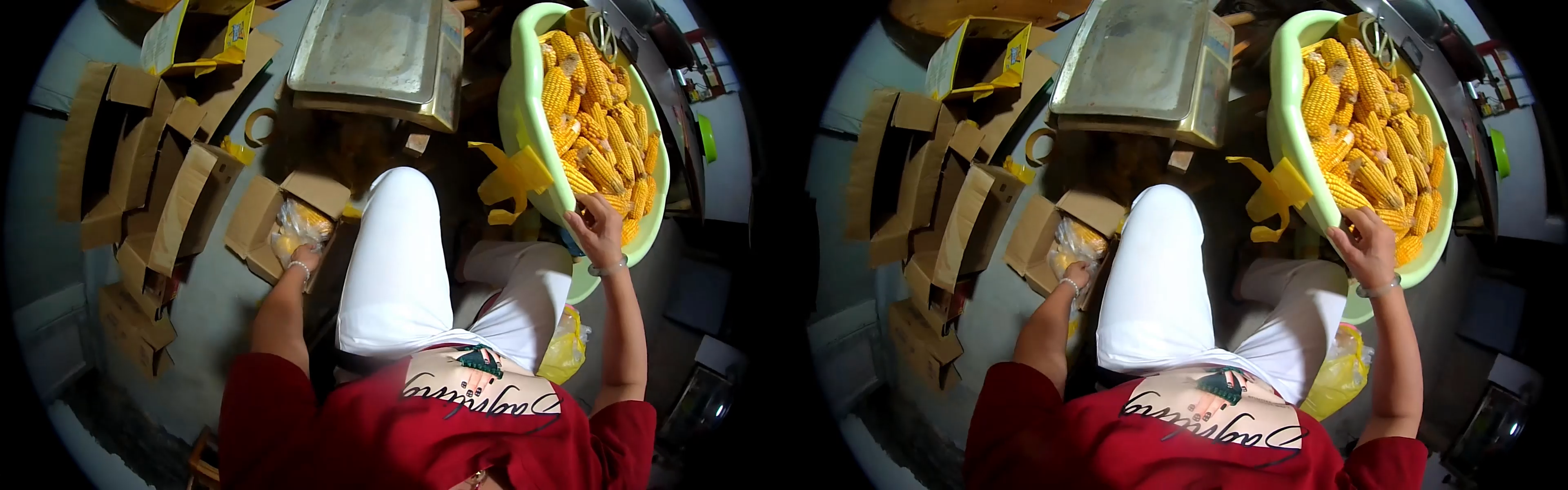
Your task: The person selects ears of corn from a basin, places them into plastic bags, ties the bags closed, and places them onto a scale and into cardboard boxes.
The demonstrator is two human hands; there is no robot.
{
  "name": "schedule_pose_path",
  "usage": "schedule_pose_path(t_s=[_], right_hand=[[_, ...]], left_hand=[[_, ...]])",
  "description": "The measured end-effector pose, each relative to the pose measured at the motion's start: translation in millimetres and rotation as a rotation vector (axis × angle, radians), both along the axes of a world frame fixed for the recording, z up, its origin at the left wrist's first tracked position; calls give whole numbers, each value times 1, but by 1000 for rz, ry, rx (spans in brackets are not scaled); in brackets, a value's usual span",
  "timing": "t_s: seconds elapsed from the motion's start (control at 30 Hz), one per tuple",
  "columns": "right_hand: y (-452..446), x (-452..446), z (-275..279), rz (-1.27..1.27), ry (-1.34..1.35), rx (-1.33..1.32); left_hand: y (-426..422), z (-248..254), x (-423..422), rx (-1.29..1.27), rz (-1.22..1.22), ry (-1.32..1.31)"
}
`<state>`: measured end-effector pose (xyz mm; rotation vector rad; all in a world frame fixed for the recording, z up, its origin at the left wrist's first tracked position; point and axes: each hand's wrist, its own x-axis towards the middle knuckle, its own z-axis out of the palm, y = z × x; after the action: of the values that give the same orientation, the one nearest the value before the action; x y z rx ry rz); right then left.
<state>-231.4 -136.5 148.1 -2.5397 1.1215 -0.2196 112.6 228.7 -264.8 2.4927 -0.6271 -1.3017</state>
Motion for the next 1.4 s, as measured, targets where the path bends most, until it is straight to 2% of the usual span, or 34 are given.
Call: schedule_pose_path(t_s=[0.13,0.23,0.27,0.33,0.47,0.5,0.6,0.73,0.87,0.9,0.93,1.03,1.07,1.13,1.23,1.4], right_hand=[[1,-5,2,38,38,-61],[2,-16,2,88,-11,-153],[3,-21,2,95,-29,-166],[6,-32,4,105,-60,-189],[13,-59,10,77,-173,-270],[15,-66,13,60,-179,-265],[23,-88,14,6,-211,-268],[34,-117,9,-16,-240,-305],[44,-154,-5,-97,-269,-249],[47,-165,-9,-134,-239,-225],[51,-177,-12,-193,-231,-144],[56,-226,-31,-259,-109,-176],[60,-244,-35,-354,-106,-105],[67,-278,-41,-481,-45,-57],[78,-328,-59,-703,-17,168],[98,-362,-106,-884,-237,438]], left_hand=[[-27,10,0,-260,77,-12],[-54,22,0,-454,333,211],[-63,28,1,-499,336,189],[-86,77,-1,-587,340,151],[-130,141,-11,-797,431,244],[-141,168,-19,-806,399,224],[-169,209,-44,-840,162,-120],[-185,248,-67,-908,115,-330],[-205,270,-98,-983,-3,-134],[-210,275,-106,-917,-67,-64],[-212,279,-112,-882,-165,-114],[-217,286,-130,-774,-418,-268],[-217,289,-132,-818,-484,-340],[-217,288,-132,-813,-448,-297],[-218,268,-119,-851,-384,-182],[-219,274,-125,-802,-424,-258]])
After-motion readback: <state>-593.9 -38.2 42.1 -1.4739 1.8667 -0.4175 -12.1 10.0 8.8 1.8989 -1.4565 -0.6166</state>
